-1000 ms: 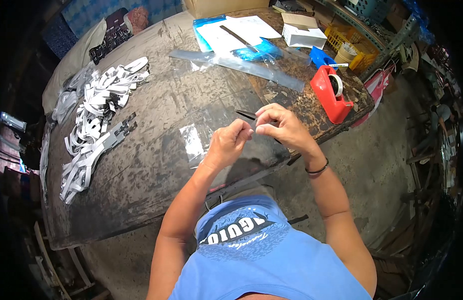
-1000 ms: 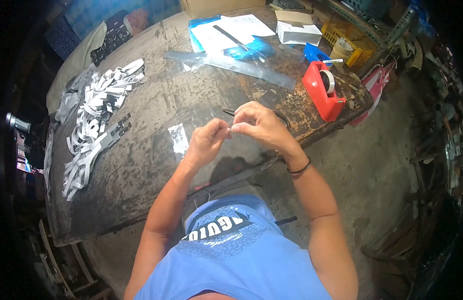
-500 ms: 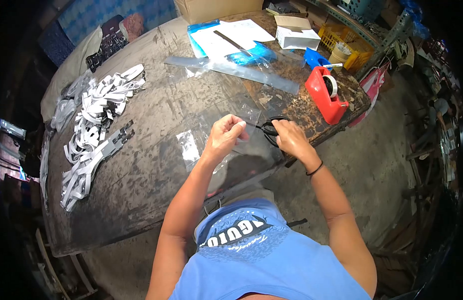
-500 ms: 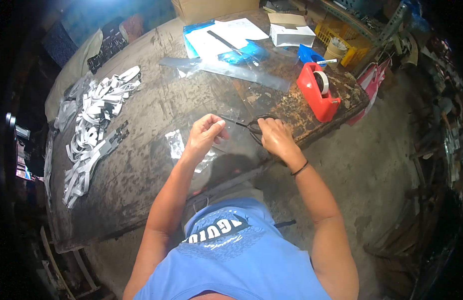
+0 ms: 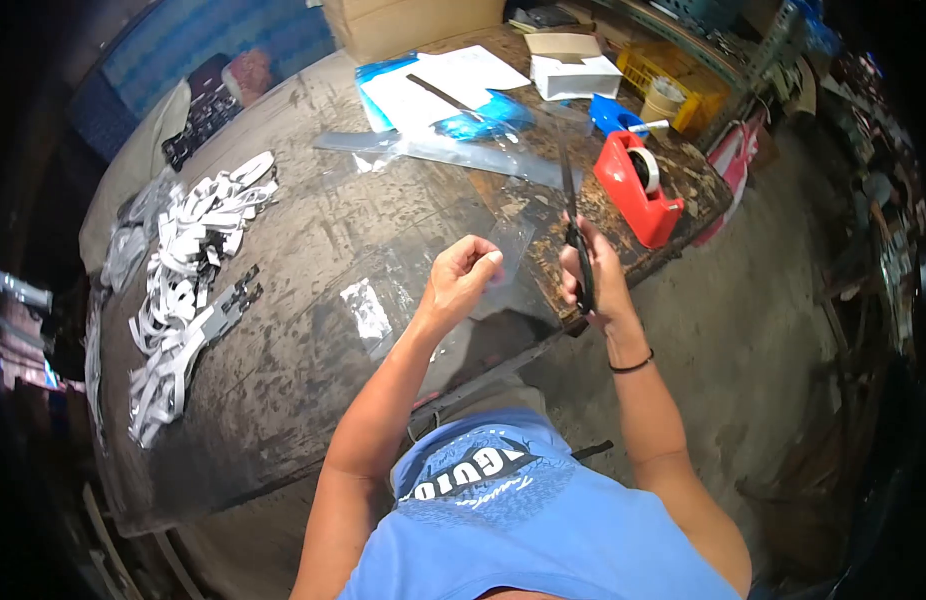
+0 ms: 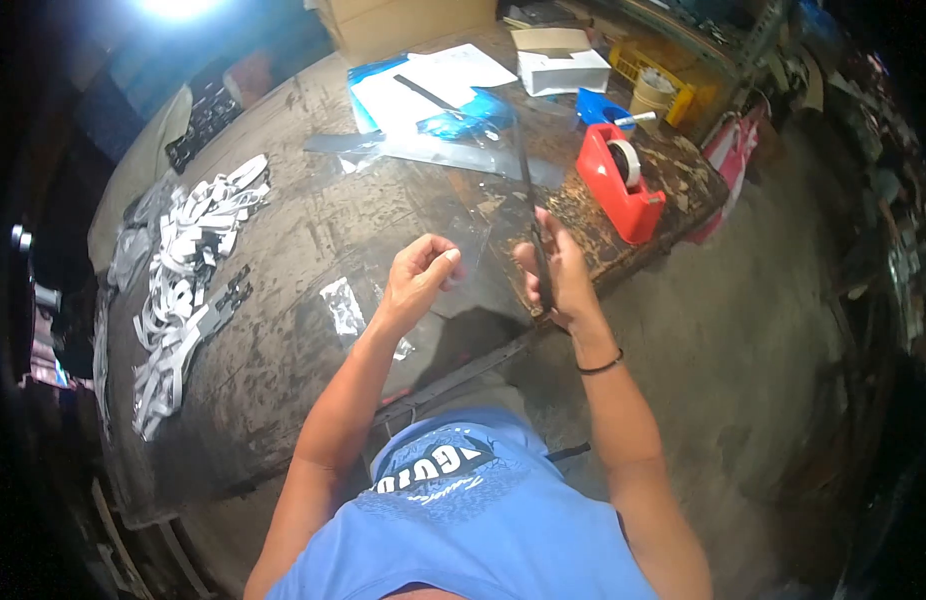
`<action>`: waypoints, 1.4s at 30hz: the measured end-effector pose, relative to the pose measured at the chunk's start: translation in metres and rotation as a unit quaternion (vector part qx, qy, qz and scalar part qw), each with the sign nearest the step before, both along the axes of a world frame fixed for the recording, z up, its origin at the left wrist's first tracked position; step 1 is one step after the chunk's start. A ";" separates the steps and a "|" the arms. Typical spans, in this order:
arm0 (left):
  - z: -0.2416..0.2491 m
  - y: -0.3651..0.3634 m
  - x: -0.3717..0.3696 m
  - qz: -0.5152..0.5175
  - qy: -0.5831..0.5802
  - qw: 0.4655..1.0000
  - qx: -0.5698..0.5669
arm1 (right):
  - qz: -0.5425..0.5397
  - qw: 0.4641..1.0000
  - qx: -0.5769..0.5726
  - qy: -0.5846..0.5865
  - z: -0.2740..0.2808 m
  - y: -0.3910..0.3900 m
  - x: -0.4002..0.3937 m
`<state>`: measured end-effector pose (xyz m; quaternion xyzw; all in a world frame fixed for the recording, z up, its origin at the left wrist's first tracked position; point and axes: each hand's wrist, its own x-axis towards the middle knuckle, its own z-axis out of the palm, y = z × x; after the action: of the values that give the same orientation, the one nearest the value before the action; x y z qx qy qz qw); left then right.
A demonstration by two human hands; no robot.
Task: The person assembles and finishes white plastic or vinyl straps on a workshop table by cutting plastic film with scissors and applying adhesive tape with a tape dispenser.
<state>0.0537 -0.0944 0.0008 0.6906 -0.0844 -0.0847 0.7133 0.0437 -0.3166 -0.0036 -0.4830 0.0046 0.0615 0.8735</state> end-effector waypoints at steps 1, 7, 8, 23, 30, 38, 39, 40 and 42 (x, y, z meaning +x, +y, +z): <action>0.000 -0.001 -0.002 -0.011 -0.007 1.000 0.023 | -0.013 0.998 -0.067 -0.007 0.008 0.007 0.001; 0.005 0.006 -0.011 -0.041 -0.063 0.996 0.052 | -0.021 0.986 -0.158 -0.056 0.038 0.043 -0.003; 0.008 0.007 -0.010 -0.053 -0.087 0.993 0.055 | -0.016 0.986 -0.157 -0.056 0.037 0.045 -0.004; 0.010 -0.008 -0.002 -0.055 -0.013 0.998 -0.039 | -0.052 0.982 -0.148 -0.106 0.038 0.046 -0.003; 0.010 -0.002 0.011 -0.033 0.020 0.997 -0.067 | 0.011 0.967 -0.224 -0.119 0.007 0.011 -0.034; 0.018 -0.012 0.015 -0.038 0.034 0.998 -0.044 | 0.075 0.936 -0.335 -0.078 -0.014 0.001 -0.078; 0.019 -0.013 0.014 -0.039 0.033 0.998 -0.044 | 0.061 0.922 -0.368 -0.104 -0.025 0.001 -0.076; 0.019 -0.014 0.014 -0.039 0.029 0.998 -0.044 | 0.058 0.917 -0.379 -0.110 -0.024 0.002 -0.076; 0.021 -0.015 0.013 -0.036 0.024 0.998 -0.045 | 0.052 0.906 -0.401 -0.123 -0.023 0.005 -0.075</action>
<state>0.0664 -0.1095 0.0216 0.6519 -0.0962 -0.1231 0.7421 -0.0315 -0.3113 -0.0265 -0.7958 -0.1036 0.0400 0.5953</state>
